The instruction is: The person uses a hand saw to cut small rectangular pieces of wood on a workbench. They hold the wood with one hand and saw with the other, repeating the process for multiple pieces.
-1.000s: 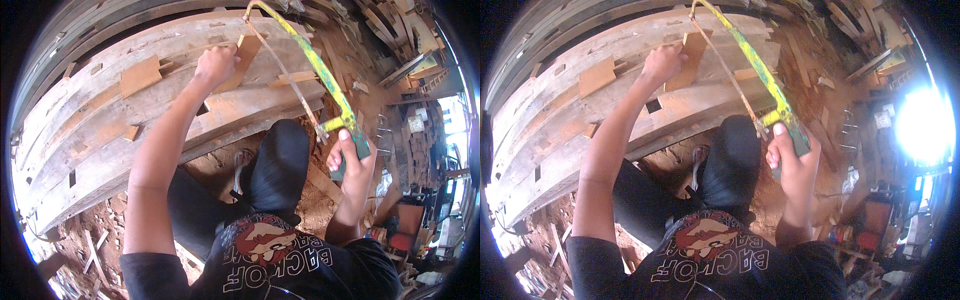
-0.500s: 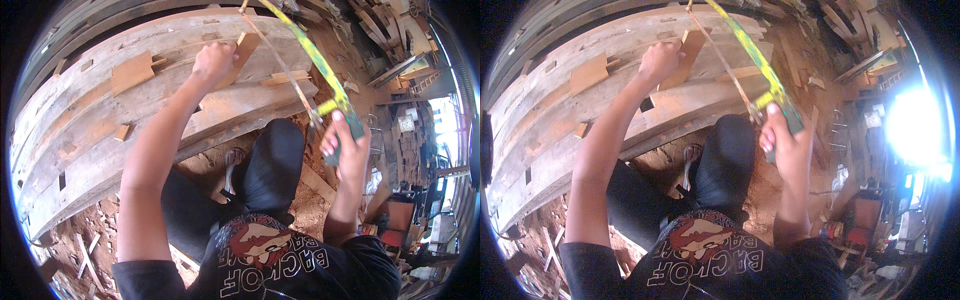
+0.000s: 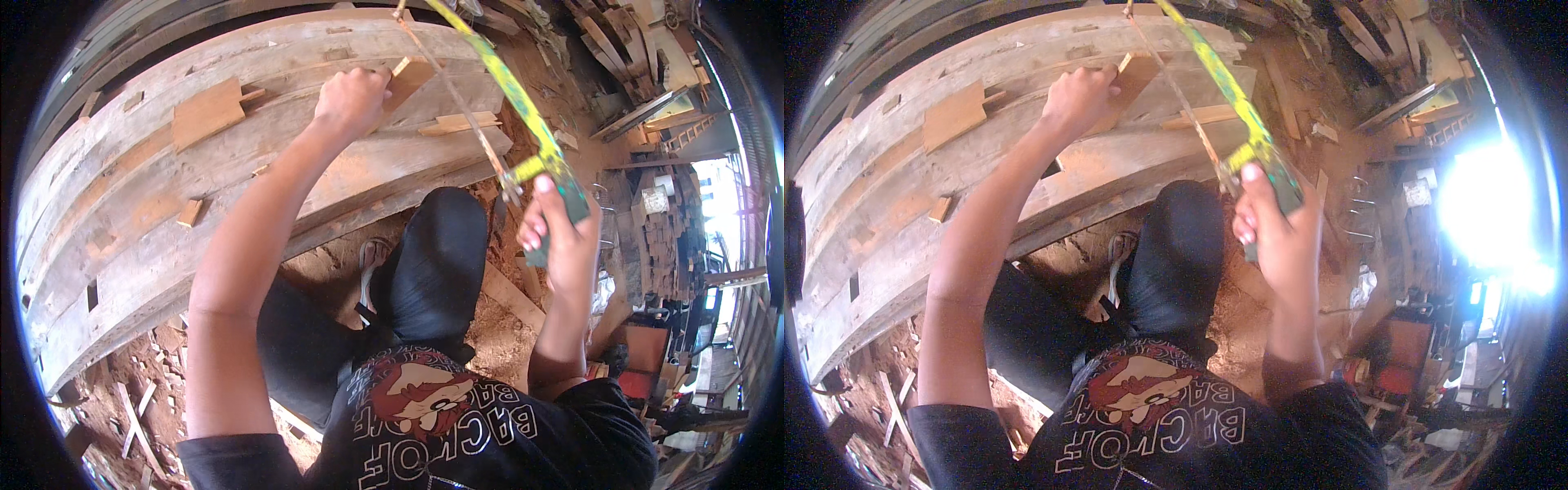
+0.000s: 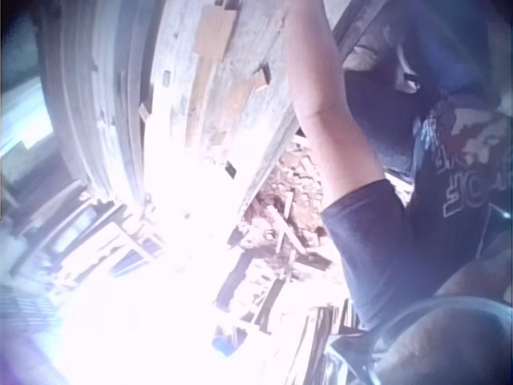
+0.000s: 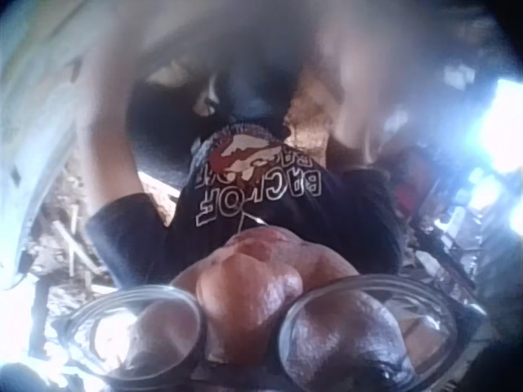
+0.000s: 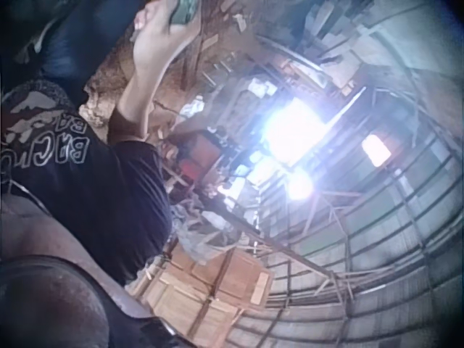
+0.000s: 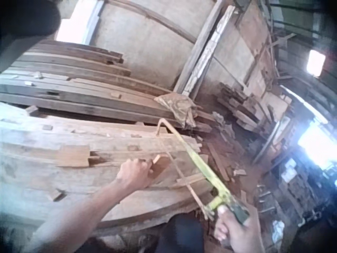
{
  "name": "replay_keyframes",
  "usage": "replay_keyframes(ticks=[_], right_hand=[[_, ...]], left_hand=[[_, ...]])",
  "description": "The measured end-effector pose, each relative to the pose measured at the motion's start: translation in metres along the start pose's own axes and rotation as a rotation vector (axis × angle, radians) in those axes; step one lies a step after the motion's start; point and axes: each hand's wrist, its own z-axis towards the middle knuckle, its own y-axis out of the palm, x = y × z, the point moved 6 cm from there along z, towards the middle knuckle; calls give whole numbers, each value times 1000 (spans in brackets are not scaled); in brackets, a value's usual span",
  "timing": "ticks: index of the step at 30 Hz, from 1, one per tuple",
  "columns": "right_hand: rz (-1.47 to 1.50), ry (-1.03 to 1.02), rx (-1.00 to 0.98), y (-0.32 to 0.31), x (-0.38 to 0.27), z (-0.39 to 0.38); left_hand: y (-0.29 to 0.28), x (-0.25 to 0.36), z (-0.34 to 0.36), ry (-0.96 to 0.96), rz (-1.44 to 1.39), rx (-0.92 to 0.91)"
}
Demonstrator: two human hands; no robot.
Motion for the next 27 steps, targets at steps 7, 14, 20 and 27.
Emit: replay_keyframes(ticks=[7, 14, 20, 27], right_hand=[[38, -28, -7, 11, -12, -3], [-17, 19, 70, -7, 1, -8], [33, -29, -10, -9, -8, -8], [-83, 12, -6, -16, -23, 8]], left_hand=[[4, -9, 5, 52, -57, -31], [-2, -36, 16, -93, -68, 9], [5, -43, 24, -51, -64, 4], [2, -50, 22, -71, -87, 41]])
